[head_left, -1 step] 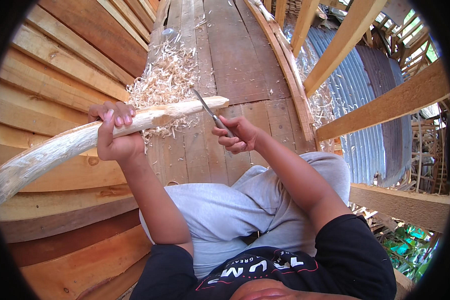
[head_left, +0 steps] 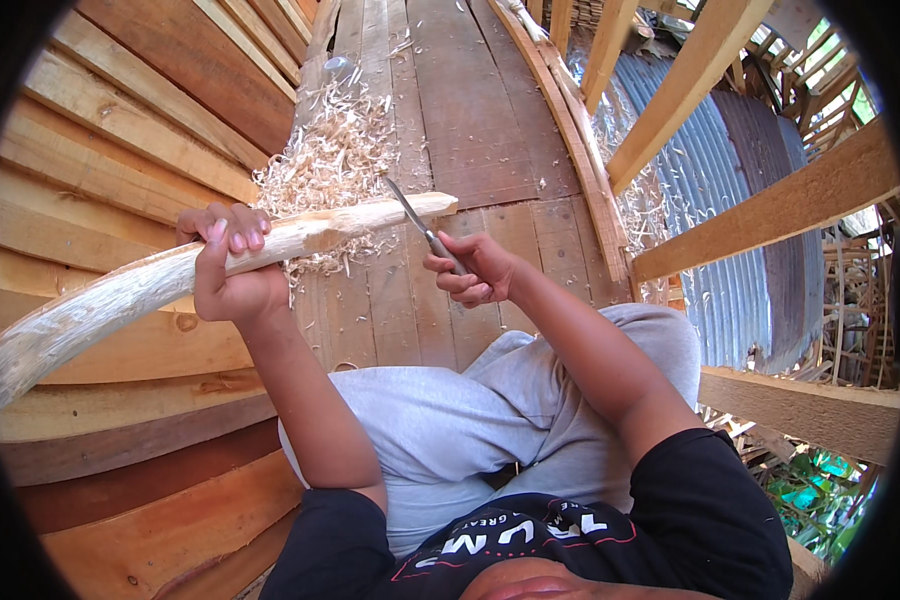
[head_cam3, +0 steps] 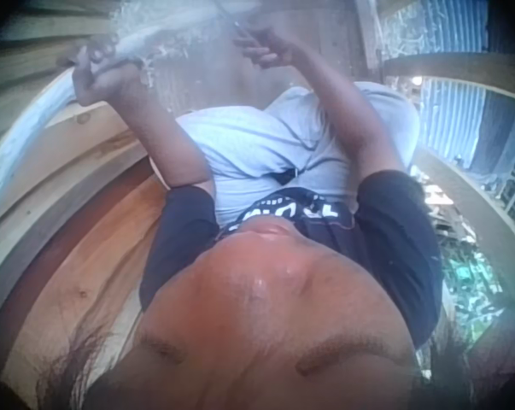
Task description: The person sits on a wooden floor and uses a knife to carve a long, curved piece of wood. They hold the wood with their left hand and repeatedly shave off thin strips with the knife in their right hand, rotating the piece to work on different sides.
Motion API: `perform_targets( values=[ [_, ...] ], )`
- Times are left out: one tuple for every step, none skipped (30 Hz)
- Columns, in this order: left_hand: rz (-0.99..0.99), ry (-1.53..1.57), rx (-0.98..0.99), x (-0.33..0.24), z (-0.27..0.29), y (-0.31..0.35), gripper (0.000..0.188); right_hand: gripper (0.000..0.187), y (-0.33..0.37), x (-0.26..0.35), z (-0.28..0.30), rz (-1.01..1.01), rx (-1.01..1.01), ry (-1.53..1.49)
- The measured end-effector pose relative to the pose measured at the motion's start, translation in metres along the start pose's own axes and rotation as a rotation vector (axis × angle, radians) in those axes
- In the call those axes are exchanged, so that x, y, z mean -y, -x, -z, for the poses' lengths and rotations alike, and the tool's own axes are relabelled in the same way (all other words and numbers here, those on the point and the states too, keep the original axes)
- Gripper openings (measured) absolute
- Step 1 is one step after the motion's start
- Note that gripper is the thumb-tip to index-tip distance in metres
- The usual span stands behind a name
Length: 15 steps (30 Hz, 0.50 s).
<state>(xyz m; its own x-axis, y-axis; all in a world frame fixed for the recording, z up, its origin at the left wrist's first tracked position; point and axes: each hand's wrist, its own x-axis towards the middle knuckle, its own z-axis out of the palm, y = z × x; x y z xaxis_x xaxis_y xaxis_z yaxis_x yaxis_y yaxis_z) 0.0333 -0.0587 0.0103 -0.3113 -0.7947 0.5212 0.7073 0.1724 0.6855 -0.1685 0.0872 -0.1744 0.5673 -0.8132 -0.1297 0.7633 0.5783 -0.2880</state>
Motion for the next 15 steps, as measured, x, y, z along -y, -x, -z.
perform_targets(
  values=[
    [0.001,-0.015,-0.009,-0.001,-0.003,0.000,0.011,0.048,0.000,0.000,0.000,0.002,0.003,0.009],
    [0.001,-0.030,-0.017,-0.001,-0.005,0.001,0.011,0.048,0.000,0.000,0.001,-0.006,-0.005,0.010],
    [0.001,-0.012,-0.018,0.000,-0.004,0.001,0.011,0.048,0.001,0.000,0.001,-0.013,-0.014,0.011],
    [0.000,0.009,-0.019,0.000,-0.003,0.001,0.010,0.048,0.001,0.001,0.002,-0.020,-0.023,0.013],
    [-0.001,0.029,-0.019,0.001,-0.002,0.001,0.011,0.049,0.001,0.001,0.003,-0.027,-0.029,0.018],
    [-0.001,0.012,-0.021,0.001,-0.003,0.001,0.010,0.049,0.001,0.001,0.004,-0.034,-0.036,0.023],
    [-0.001,-0.006,-0.023,0.001,-0.005,0.002,0.010,0.049,0.002,0.002,0.004,-0.042,-0.042,0.028],
    [-0.001,-0.023,-0.026,0.001,-0.006,0.002,0.010,0.049,0.002,0.002,0.004,-0.044,-0.050,0.044],
    [-0.001,-0.028,-0.028,0.001,-0.008,0.003,0.010,0.050,0.002,0.002,0.004,-0.047,-0.058,0.060],
    [-0.001,-0.034,-0.031,0.001,-0.009,0.003,0.010,0.050,0.002,0.002,0.004,-0.050,-0.065,0.076],
    [-0.002,-0.039,-0.033,0.001,-0.010,0.003,0.010,0.050,0.003,0.002,0.004,-0.051,-0.083,0.087],
    [-0.003,-0.030,-0.030,0.002,-0.011,0.004,0.010,0.051,0.003,0.001,0.004,-0.051,-0.100,0.098],
    [-0.007,-0.022,-0.023,0.002,-0.013,0.004,0.012,0.051,0.003,0.001,0.004,-0.050,-0.115,0.113],
    [-0.012,-0.013,-0.016,0.002,-0.014,0.004,0.013,0.051,0.003,0.001,0.004,-0.048,-0.119,0.131],
    [-0.013,-0.010,-0.019,0.002,-0.016,0.003,0.013,0.051,0.003,0.001,0.004,-0.046,-0.124,0.148]
  ],
)
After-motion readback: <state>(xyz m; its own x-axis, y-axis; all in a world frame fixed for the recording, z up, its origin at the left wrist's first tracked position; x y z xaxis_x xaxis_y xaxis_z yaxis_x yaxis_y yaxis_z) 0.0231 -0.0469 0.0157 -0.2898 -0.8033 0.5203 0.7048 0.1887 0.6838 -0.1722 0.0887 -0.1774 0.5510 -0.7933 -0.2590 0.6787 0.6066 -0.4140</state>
